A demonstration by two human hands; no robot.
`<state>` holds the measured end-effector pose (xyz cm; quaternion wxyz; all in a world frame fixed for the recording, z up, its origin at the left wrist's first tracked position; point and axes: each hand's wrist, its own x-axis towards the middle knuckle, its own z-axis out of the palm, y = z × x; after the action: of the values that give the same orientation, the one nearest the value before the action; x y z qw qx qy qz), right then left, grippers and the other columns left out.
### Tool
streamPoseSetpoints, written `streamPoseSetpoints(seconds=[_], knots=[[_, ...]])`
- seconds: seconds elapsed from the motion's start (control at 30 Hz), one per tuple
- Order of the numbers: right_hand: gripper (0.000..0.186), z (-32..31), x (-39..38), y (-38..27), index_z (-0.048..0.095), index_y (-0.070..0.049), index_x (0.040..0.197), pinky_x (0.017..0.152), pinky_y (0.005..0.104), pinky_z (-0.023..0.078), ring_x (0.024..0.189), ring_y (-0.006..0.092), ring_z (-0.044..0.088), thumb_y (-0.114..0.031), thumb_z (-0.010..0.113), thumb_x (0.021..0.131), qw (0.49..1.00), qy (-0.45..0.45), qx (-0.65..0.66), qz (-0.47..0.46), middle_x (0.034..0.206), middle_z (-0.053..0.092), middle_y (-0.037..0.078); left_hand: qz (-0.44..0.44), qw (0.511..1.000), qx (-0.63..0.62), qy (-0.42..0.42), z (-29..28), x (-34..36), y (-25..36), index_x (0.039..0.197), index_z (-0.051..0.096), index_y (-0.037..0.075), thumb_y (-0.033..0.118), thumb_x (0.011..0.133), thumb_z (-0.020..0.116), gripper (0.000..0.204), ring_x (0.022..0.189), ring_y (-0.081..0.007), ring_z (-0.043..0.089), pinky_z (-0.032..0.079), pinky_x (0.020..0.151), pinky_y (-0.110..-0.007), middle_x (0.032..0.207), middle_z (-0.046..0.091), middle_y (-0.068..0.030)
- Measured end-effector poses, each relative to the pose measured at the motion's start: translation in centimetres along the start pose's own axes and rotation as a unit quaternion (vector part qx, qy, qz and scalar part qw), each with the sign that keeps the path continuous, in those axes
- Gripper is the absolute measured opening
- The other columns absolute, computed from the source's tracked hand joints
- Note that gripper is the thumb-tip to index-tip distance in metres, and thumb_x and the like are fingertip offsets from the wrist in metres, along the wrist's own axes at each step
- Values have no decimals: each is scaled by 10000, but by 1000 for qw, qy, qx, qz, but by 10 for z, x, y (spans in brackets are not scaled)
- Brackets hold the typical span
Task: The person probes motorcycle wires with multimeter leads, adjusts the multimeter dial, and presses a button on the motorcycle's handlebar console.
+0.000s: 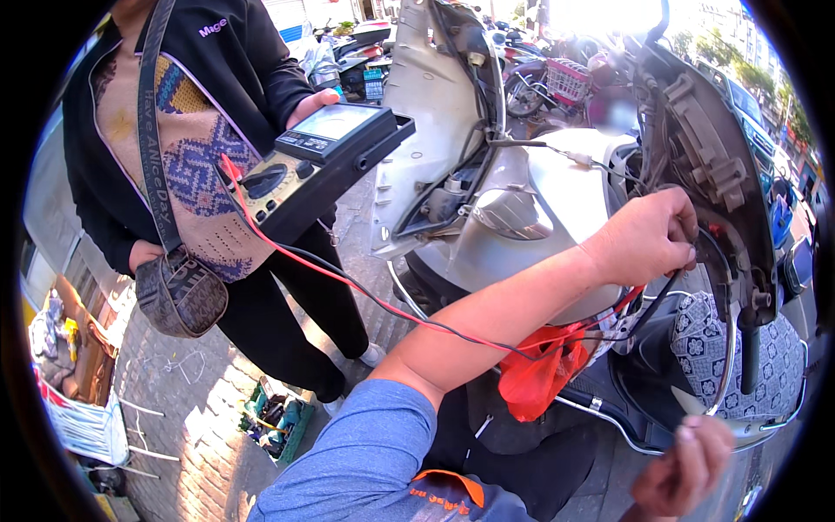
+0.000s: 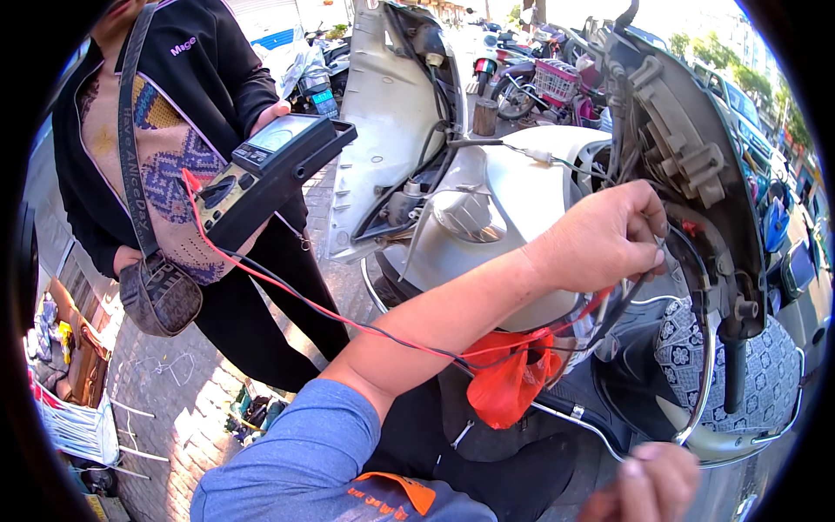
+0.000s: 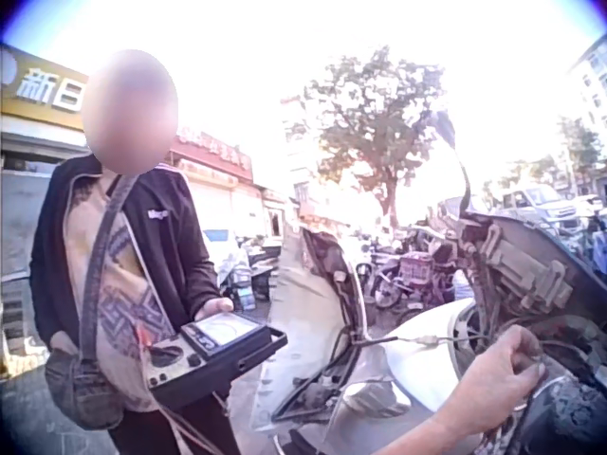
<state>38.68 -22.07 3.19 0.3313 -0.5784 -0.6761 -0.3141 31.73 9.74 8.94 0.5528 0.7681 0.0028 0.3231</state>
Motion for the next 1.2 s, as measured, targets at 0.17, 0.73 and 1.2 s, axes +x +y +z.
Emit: streamPoseSetpoints(seconds=[0.17, 0.73, 1.2], knots=[[744, 1, 24, 75, 464, -139, 1672, 1255, 635, 404, 1546, 452, 476, -423, 727, 1037, 909, -52, -372, 180, 1666, 522, 193, 27, 999, 35, 20, -2, -3, -9, 1140, 601, -40, 60, 919, 731, 275, 826, -217, 789, 602, 786, -362, 899, 806, -165], [982, -12, 27, 105, 437, -28, 1670, 1309, 535, 355, 1517, 454, 514, -337, 811, 816, 881, -207, -238, 352, 1627, 536, 275, 59, 998, 12, 33, -4, -5, -9, 1109, 608, -46, 58, 893, 739, 273, 807, -254, 786, 596, 781, -375, 871, 785, -187], [620, -7, 28, 140, 623, 51, 1456, 953, 462, 599, 1033, 399, 789, 17, 775, 856, 930, -115, -135, 321, 1104, 769, 257, 63, 997, 16, 42, -3, -8, -6, 1096, 622, -42, 43, 869, 766, 281, 812, -252, 786, 594, 776, -373, 862, 775, -180]])
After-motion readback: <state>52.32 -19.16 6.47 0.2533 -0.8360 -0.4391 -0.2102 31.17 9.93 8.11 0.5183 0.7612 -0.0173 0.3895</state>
